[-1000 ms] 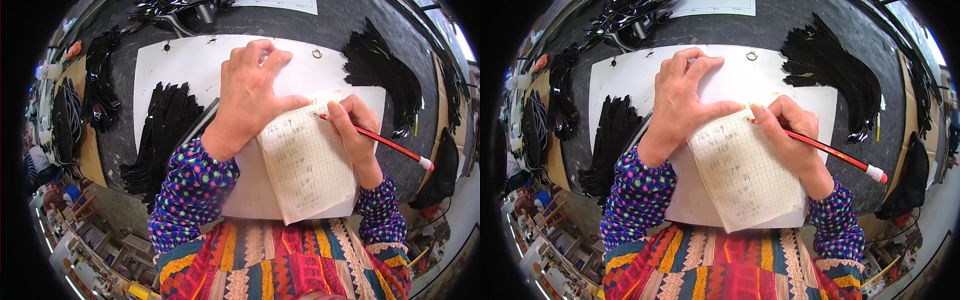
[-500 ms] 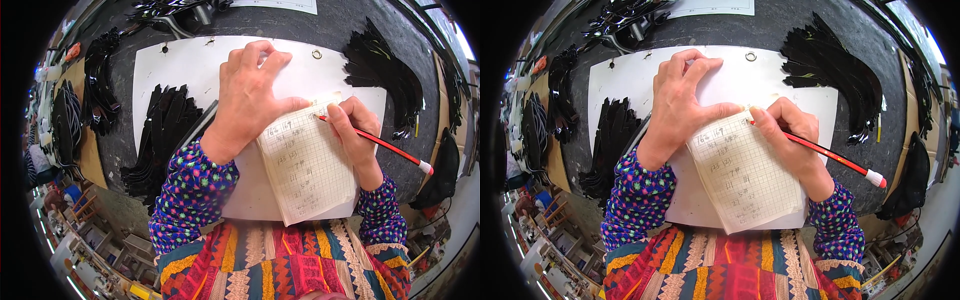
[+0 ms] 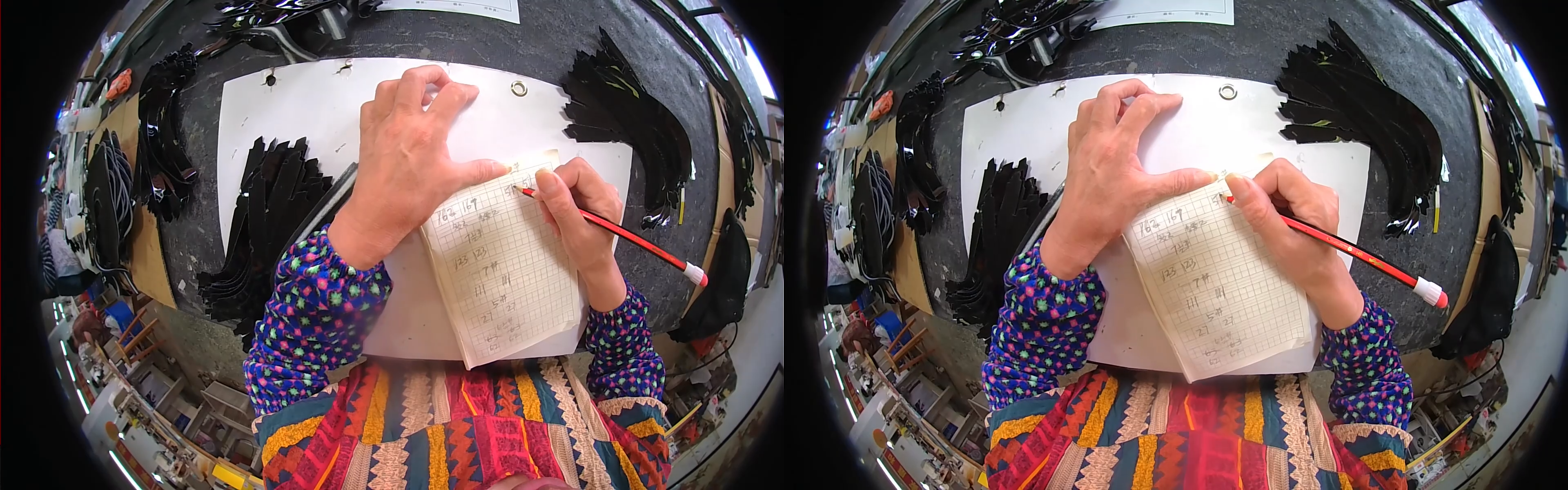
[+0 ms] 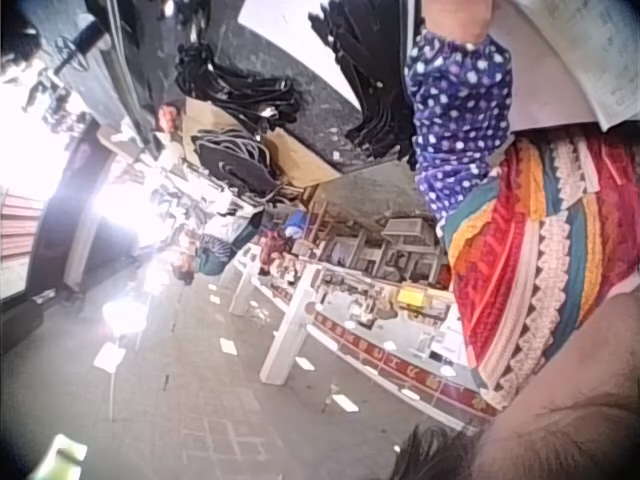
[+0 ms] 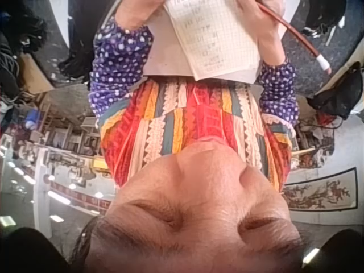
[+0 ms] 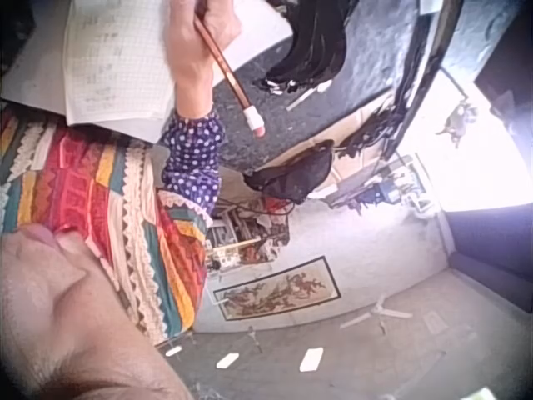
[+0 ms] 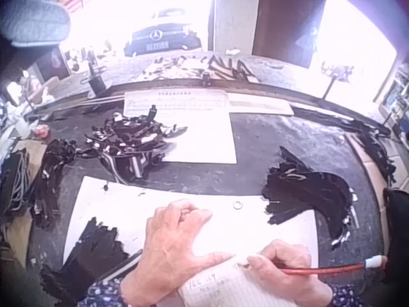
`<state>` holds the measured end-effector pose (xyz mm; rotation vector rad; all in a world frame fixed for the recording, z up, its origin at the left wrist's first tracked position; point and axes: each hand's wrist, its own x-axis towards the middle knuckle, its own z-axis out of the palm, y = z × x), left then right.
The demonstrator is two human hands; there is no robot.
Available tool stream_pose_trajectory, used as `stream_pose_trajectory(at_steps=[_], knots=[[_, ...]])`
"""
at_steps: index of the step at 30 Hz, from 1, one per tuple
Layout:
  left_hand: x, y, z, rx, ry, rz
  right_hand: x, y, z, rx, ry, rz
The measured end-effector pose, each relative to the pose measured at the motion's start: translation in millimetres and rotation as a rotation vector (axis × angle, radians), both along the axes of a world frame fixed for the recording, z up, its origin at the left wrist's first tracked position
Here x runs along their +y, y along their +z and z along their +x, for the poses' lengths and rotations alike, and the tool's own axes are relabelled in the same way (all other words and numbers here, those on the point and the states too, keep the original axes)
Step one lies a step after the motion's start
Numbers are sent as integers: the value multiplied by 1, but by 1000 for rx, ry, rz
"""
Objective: Applying glue to shoe components and recording production counts in a notebook.
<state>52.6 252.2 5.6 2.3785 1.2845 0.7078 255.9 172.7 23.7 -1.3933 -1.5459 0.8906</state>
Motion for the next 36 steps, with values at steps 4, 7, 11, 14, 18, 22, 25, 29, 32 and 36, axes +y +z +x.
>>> stream_pose_trajectory(at_steps=[4,7,11,14,18,22,25,29,32,36], knots=[[0,2,0,0,-2,2,0,0,0,-17,1,17],[0,2,-1,5,-1,-4,0,3,-2,10,-52,-57],[0,1,0,6,-3,-9,0,3,-1,6,-46,-57],[0,1,0,4,-2,-6,0,3,-2,6,-50,-55],[0,2,0,4,-1,-7,0,-1,-1,8,-31,-27],[0,2,0,-3,0,-8,0,-2,1,-14,-11,21],[0,1,0,-3,2,-11,0,1,-1,-2,-49,-43],[0,2,0,-4,3,-11,0,3,-2,-4,-51,-47],[0,2,0,-2,3,-6,0,2,-2,2,-53,-51],[0,1,0,-1,2,2,0,2,-2,-27,-48,-29]])
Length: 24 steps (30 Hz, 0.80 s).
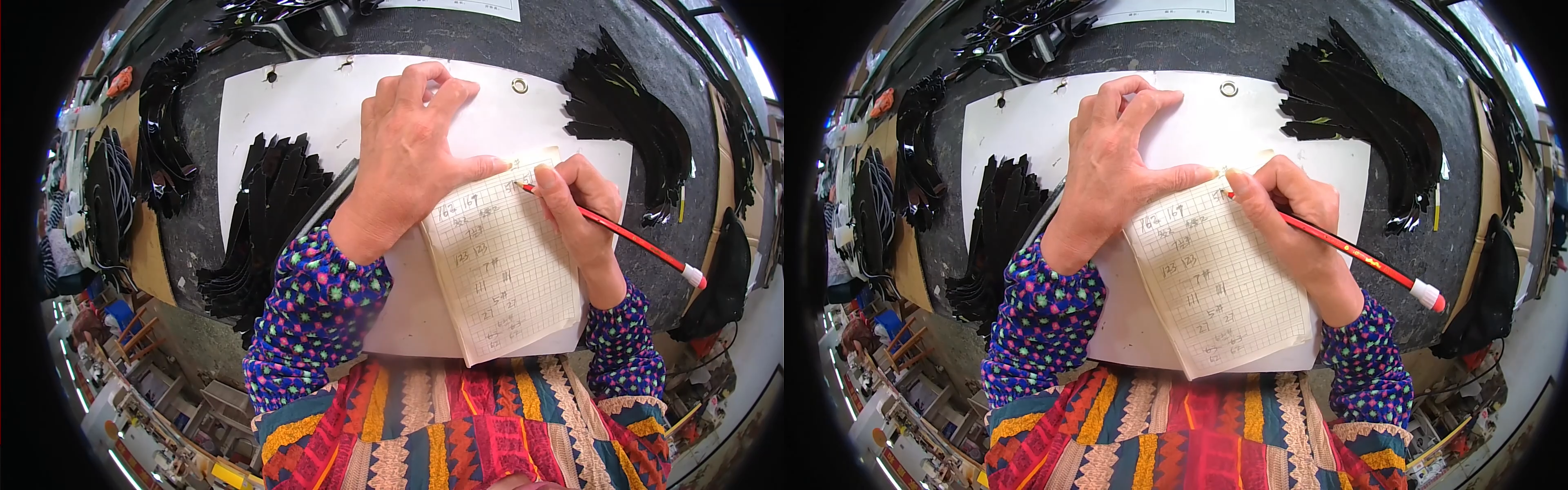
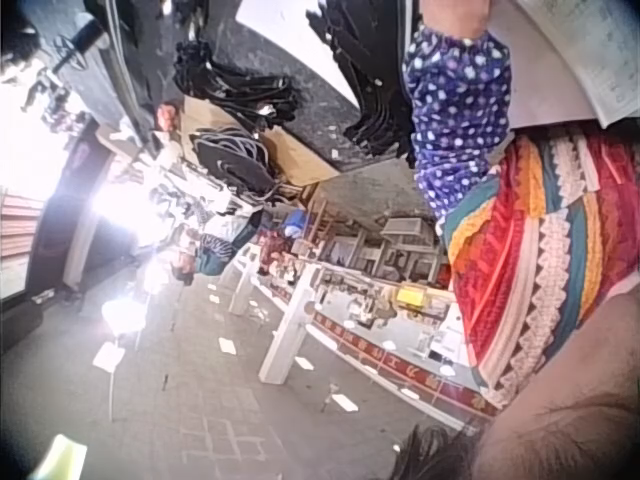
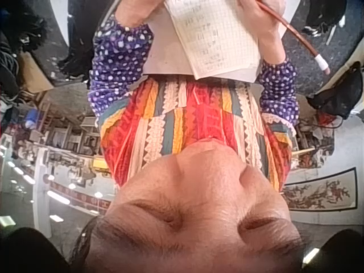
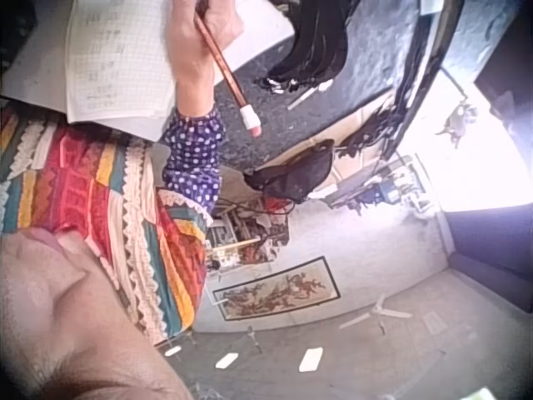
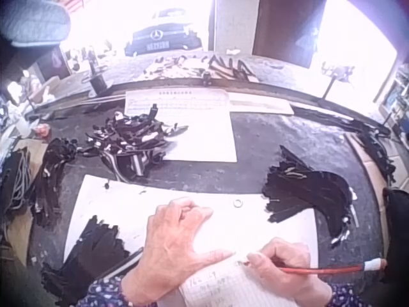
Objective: Applying glue to shoe components and recording production counts in a notebook.
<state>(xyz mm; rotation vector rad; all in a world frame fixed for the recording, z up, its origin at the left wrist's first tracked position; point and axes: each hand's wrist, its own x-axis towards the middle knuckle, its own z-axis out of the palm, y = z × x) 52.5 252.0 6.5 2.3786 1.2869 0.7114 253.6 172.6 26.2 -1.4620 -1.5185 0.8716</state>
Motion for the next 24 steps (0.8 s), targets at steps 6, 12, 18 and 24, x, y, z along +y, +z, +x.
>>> stream_pose_trajectory(at_steps=[6,12,18,24], knots=[[0,0,0,-11,5,11,-1,-2,1,-3,-4,-5],[0,0,1,-11,7,4,-1,-3,1,-28,9,16],[0,0,0,-20,8,13,0,-2,-1,-94,5,19],[0,-1,0,-21,9,20,-2,0,-4,-152,-26,-15]])
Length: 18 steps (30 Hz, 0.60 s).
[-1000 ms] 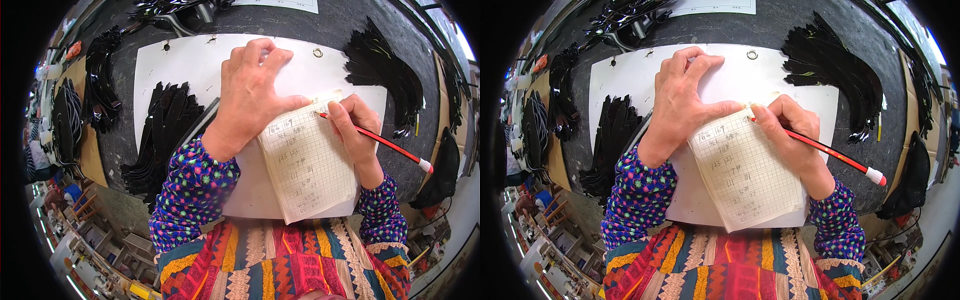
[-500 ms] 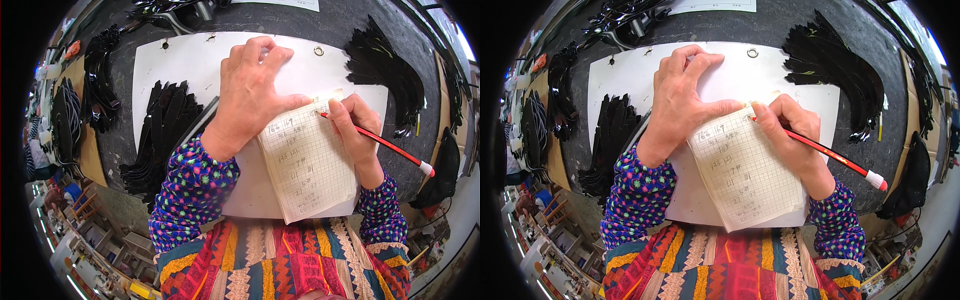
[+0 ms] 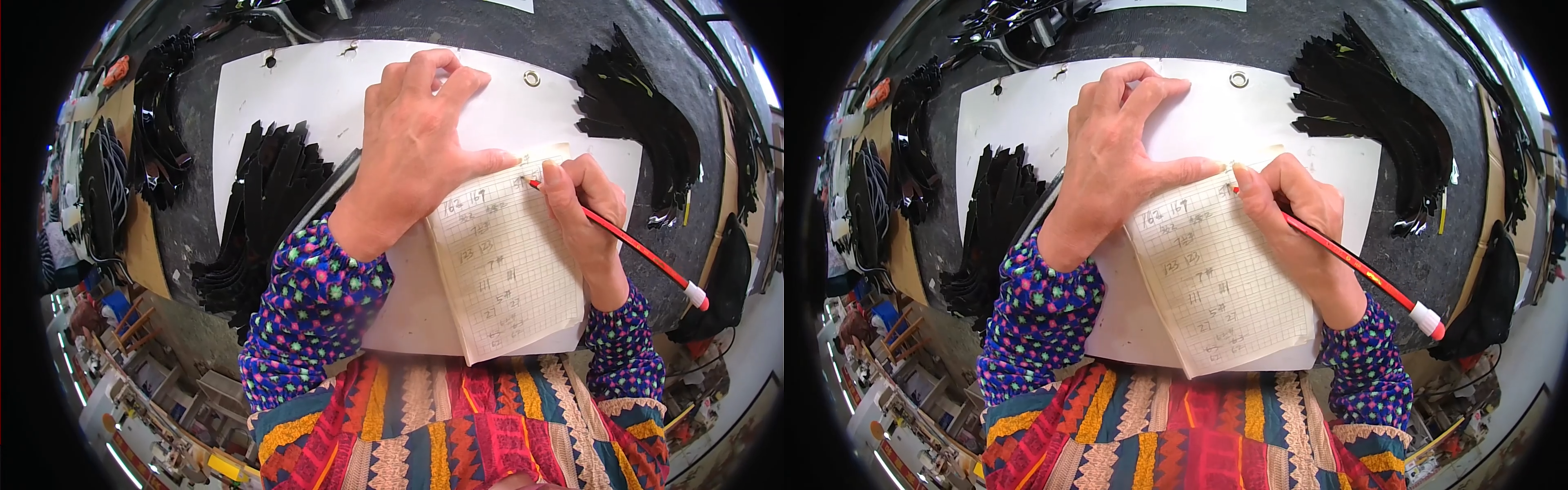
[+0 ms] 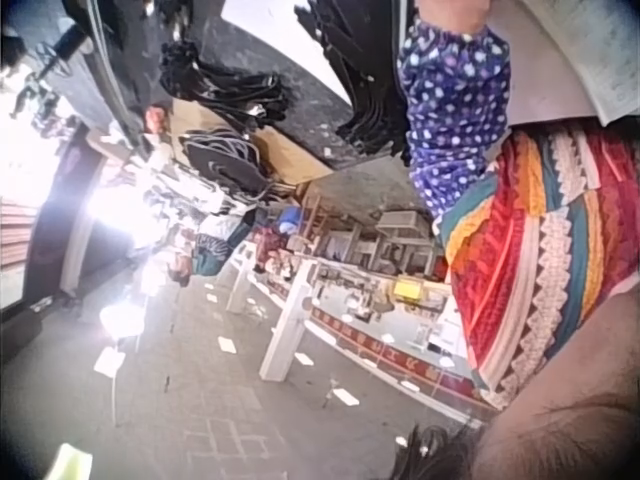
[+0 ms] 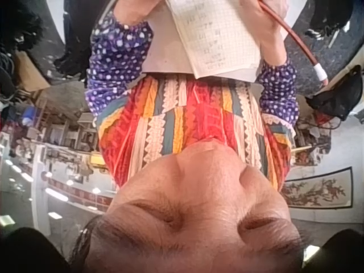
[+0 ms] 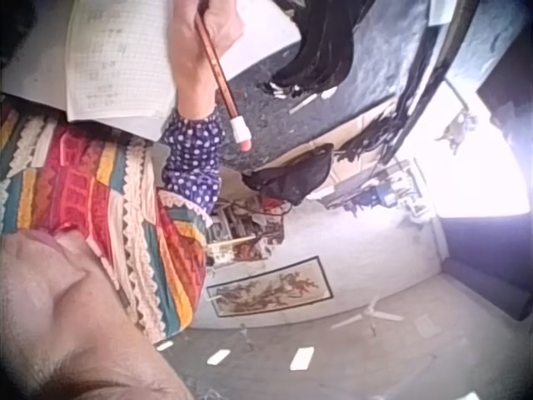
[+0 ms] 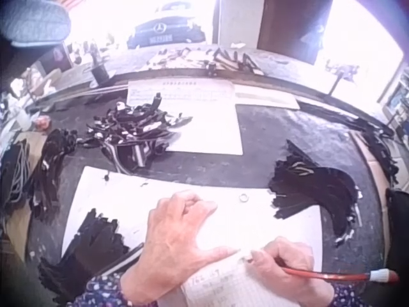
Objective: Applying glue to shoe components and recording production counts in a notebook.
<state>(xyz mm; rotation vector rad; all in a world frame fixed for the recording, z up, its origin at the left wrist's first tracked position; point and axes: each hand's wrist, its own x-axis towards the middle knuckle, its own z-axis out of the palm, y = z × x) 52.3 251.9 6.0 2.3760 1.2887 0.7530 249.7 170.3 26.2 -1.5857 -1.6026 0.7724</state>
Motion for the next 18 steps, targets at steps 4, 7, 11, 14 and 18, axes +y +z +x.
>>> stream_pose_trajectory(at_steps=[4,7,11,14,18], knots=[[0,-1,0,-2,0,-13,0,-2,-1,4,2,-6],[0,0,0,-3,2,-15,-1,-2,0,-15,3,7],[0,2,0,-4,5,-4,-1,-4,0,-29,-3,30],[0,0,1,-11,4,-2,-1,-6,2,-12,-6,53],[0,0,1,-15,4,-2,-1,-3,1,-3,-14,26]])
